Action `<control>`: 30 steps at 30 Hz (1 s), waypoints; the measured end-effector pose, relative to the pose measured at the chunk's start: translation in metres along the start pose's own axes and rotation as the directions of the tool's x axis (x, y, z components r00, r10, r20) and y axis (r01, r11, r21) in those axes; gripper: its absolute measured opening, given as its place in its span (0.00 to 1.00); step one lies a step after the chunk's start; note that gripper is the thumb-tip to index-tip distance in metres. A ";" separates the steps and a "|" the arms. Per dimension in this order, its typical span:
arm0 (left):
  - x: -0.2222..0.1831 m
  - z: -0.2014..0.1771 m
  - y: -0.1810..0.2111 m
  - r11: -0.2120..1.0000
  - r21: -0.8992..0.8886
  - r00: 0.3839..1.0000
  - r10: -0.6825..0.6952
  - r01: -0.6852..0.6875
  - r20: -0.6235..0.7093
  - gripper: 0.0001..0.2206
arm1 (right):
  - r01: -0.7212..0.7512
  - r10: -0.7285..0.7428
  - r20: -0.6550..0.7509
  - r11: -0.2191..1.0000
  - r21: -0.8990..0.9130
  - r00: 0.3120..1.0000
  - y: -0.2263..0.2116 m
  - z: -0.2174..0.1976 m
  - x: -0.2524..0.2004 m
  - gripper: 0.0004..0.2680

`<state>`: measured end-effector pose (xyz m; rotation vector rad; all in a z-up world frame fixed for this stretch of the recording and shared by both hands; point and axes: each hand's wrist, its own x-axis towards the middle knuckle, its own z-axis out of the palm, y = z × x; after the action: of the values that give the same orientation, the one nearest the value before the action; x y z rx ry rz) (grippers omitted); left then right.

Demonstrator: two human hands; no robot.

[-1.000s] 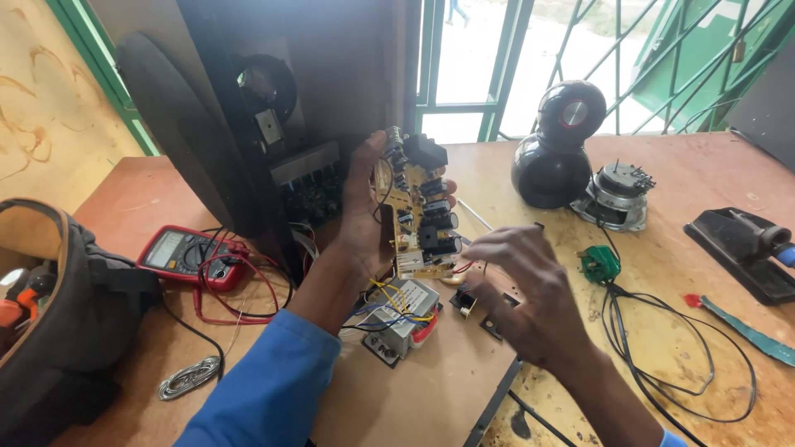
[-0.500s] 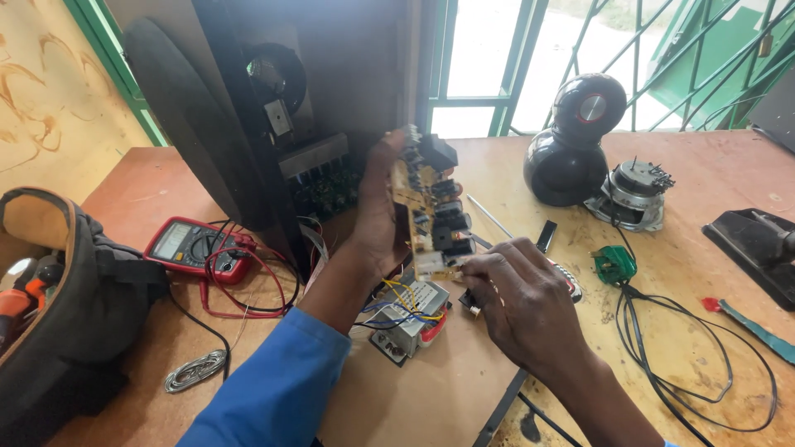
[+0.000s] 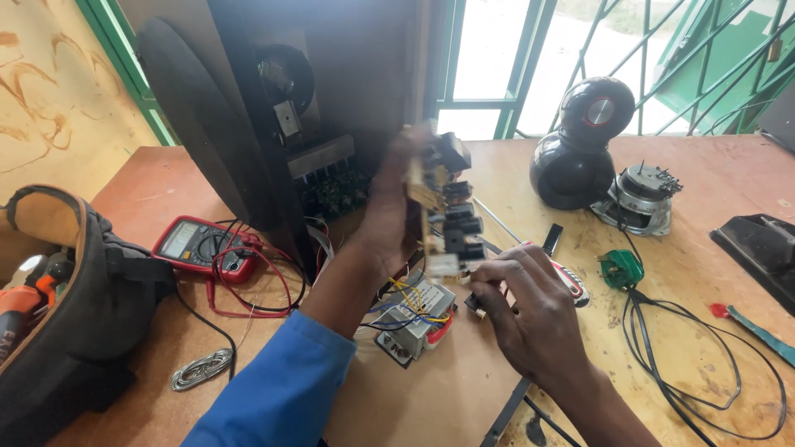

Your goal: Disassembling a speaker by removing the back panel screws and extracting the internal circuit board for repair or inspection.

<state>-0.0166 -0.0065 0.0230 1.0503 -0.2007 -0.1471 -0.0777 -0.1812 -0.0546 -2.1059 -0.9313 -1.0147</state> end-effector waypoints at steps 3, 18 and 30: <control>-0.025 0.027 0.025 0.961 0.271 0.998 0.060 -0.064 0.020 0.36 | 0.097 -0.095 0.023 0.990 -0.104 0.995 0.000 0.000 -0.001 0.03; -0.034 0.041 0.046 0.899 0.434 0.997 -0.035 0.063 -0.073 0.39 | -0.016 0.017 -0.017 0.998 0.060 1.000 -0.006 0.004 0.000 0.09; -0.005 -0.024 0.033 0.976 -0.213 0.996 -0.021 0.039 0.083 0.28 | -0.548 0.554 -0.105 0.832 0.085 0.826 0.016 -0.004 -0.009 0.04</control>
<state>-0.0147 0.0305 0.0396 0.8332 -0.2364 -0.2337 -0.0702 -0.1962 -0.0635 -2.0555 -0.2408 -0.7889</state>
